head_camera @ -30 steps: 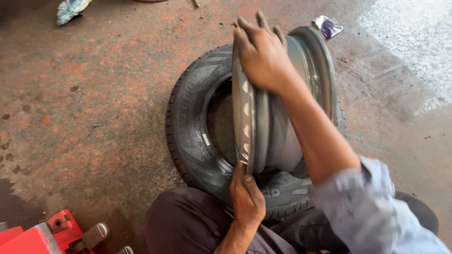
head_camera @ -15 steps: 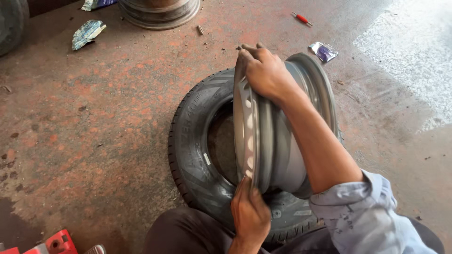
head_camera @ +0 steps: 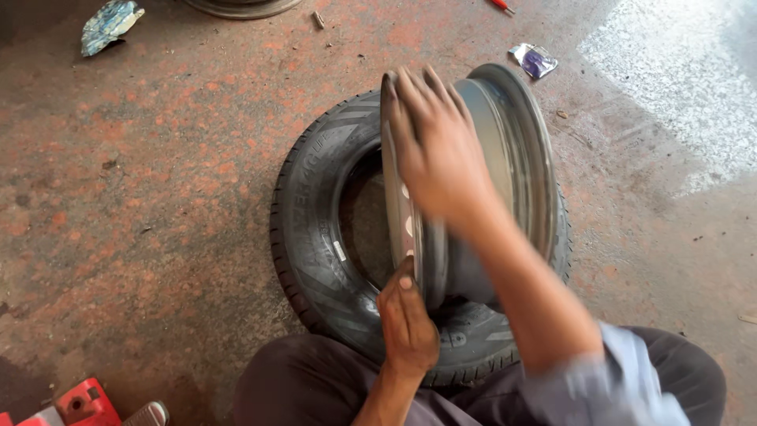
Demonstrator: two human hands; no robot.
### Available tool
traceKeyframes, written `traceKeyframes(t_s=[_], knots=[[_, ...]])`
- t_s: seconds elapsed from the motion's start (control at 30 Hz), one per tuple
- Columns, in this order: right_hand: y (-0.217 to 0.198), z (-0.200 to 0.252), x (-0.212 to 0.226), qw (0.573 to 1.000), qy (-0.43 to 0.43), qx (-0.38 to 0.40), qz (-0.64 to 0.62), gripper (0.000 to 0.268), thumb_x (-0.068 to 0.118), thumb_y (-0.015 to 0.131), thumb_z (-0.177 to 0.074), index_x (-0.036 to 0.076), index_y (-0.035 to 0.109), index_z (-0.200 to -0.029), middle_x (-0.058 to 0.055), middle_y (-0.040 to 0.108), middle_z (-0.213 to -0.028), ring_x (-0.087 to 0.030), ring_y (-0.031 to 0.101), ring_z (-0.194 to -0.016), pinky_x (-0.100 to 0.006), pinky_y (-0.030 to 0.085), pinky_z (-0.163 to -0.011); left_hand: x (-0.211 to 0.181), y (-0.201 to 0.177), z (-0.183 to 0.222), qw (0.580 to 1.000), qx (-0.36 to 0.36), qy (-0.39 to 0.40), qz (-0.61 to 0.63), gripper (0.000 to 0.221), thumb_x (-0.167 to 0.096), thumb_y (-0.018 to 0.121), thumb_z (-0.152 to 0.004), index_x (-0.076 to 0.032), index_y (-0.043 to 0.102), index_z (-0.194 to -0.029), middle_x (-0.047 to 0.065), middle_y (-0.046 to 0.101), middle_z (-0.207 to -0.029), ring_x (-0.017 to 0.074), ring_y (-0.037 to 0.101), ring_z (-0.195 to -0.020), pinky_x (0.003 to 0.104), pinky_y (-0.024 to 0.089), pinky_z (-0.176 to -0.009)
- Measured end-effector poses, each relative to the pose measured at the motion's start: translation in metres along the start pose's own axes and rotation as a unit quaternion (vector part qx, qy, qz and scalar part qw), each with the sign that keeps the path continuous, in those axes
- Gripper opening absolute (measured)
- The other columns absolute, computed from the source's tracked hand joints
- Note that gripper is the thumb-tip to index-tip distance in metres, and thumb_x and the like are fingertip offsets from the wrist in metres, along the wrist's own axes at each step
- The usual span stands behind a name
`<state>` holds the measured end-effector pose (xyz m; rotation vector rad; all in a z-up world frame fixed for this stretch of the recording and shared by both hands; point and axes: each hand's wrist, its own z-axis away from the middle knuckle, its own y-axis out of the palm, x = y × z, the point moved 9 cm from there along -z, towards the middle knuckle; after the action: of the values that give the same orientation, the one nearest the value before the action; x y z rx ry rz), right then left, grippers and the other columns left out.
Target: The person sands the outer and inner edges of a metal vehicle rim using a piece of sandpaper while holding the rim steady by hand.
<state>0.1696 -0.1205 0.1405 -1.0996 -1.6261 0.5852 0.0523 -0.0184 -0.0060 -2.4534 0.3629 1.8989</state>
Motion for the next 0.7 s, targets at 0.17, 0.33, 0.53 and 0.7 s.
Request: traceKeyframes(t_s=[0.17,0.33,0.53,0.7], knots=[[-0.007,0.11,0.041,0.993,-0.024,-0.102,0.054,0.055,0.022,0.035,-0.11,-0.006,0.037,-0.157,-0.026,0.043,-0.162,-0.047,0.026,-0.159,-0.059,0.011,-0.127,0.001,-0.003,0.002,0.995,-0.017,0.096,0.006,0.049,-0.025,0.029,-0.111,0.01,0.059,-0.126,0.026,0.068,-0.09,0.0345,0.06,-0.07,0.043,0.051,-0.07],[0.026,-0.02,-0.028,0.984,0.12,0.116,0.056,0.054,0.034,0.034,-0.107,0.009,0.043,-0.154,-0.014,0.053,-0.15,-0.028,0.037,-0.151,-0.049,0.005,-0.129,0.026,-0.002,0.01,0.992,-0.044,0.121,-0.017,0.041,-0.02,0.033,-0.111,0.012,0.056,-0.119,0.027,0.071,-0.098,0.0336,0.057,-0.068,0.043,0.05,-0.069],[-0.001,0.069,0.021,0.999,-0.046,-0.024,-0.013,0.055,0.027,0.034,-0.113,-0.006,0.038,-0.157,-0.026,0.04,-0.163,-0.042,0.017,-0.159,-0.056,0.006,-0.127,0.008,-0.004,0.009,1.0,-0.003,0.027,0.013,0.051,-0.026,0.027,-0.112,0.007,0.066,-0.107,0.022,0.065,-0.087,0.0321,0.067,-0.077,0.039,0.05,-0.071],[-0.001,0.105,0.032,0.996,-0.059,-0.053,0.043,0.056,0.021,0.035,-0.108,-0.008,0.038,-0.156,-0.026,0.043,-0.162,-0.042,0.013,-0.16,-0.058,-0.001,-0.126,-0.004,0.001,-0.005,0.995,0.018,0.021,0.095,0.066,-0.036,0.018,-0.113,0.008,0.065,-0.124,0.021,0.072,-0.096,0.0294,0.074,-0.091,0.034,0.059,-0.083]])
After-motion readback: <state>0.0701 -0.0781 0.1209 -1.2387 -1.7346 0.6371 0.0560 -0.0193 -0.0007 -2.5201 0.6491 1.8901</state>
